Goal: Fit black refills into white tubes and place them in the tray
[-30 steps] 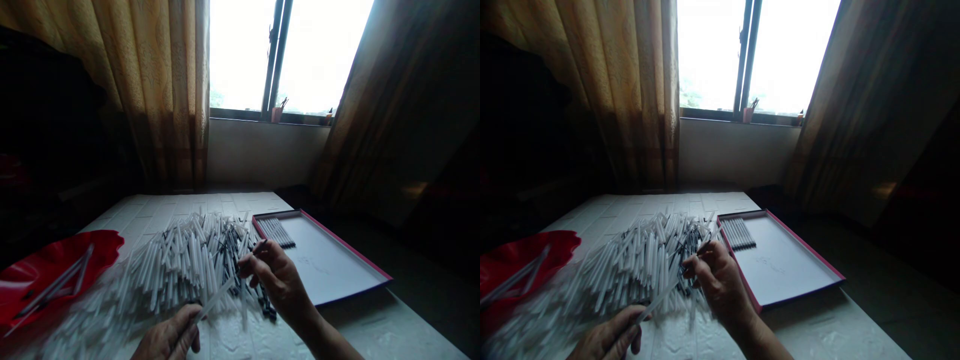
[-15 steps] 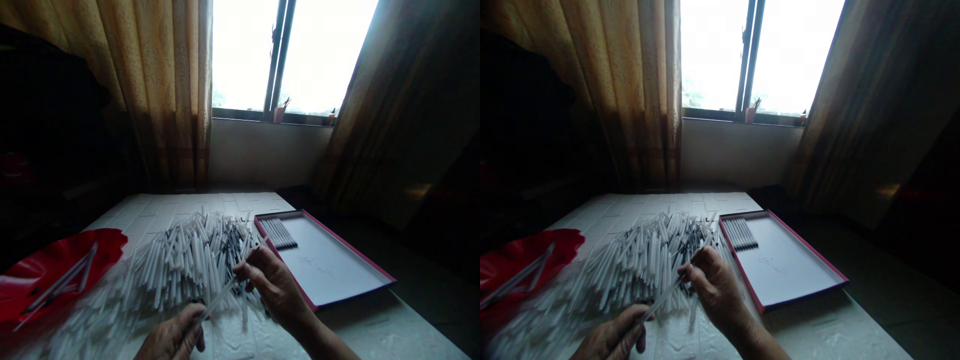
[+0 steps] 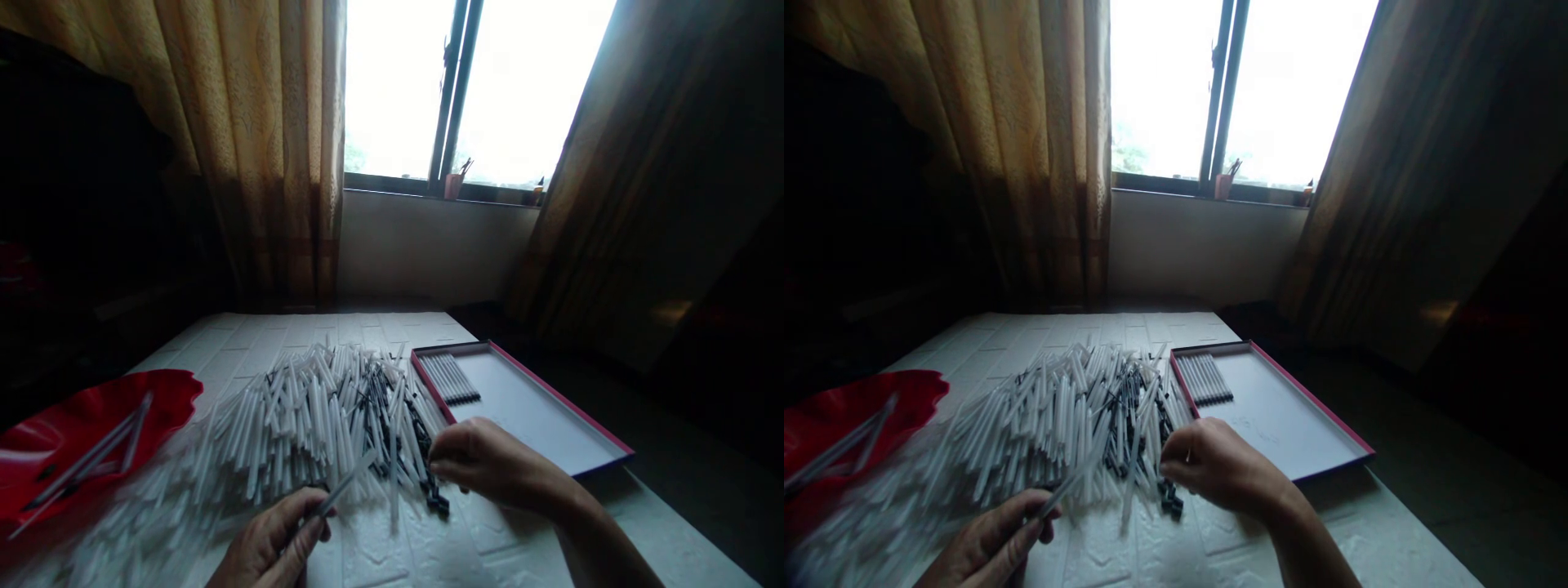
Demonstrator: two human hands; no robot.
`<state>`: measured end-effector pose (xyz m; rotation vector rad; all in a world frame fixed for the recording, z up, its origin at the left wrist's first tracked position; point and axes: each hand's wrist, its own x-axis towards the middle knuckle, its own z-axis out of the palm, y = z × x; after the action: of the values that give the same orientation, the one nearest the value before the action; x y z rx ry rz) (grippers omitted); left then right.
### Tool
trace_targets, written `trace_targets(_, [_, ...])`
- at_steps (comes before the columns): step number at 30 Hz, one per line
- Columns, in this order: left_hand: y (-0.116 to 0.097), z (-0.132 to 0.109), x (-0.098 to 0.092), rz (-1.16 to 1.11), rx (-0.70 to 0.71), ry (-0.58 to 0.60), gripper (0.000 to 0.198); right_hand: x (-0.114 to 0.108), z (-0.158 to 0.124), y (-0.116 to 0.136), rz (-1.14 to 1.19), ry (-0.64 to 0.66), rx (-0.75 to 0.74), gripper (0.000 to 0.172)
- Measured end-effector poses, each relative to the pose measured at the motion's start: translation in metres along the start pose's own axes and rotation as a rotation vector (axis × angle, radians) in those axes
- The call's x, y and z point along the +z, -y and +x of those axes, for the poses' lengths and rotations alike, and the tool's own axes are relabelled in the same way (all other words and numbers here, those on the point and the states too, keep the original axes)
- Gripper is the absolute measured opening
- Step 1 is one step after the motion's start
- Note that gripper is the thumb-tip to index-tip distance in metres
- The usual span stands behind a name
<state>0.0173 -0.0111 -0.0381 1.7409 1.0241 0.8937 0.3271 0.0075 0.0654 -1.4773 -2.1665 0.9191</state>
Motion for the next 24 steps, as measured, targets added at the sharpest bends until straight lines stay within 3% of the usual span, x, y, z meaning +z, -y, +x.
trace_targets(4, [0.002,0.002,0.004,-0.151,-0.097,-0.013,0.054,0.007,-0.002,0.007,-0.473,0.058,0.058,0.017])
trace_targets(8, [0.001,0.002,0.004,-0.166,-0.096,-0.008,0.051,0.019,0.001,0.015,-0.649,0.093,0.088,0.017])
trace_targets(20, [-0.008,0.002,0.000,0.077,0.031,0.048,0.041,0.034,0.004,0.009,-0.710,0.036,0.034,0.017])
trace_targets(24, [-0.009,0.001,0.000,0.149,0.101,0.017,0.028,0.021,0.004,0.011,-0.410,-0.098,-0.047,0.016])
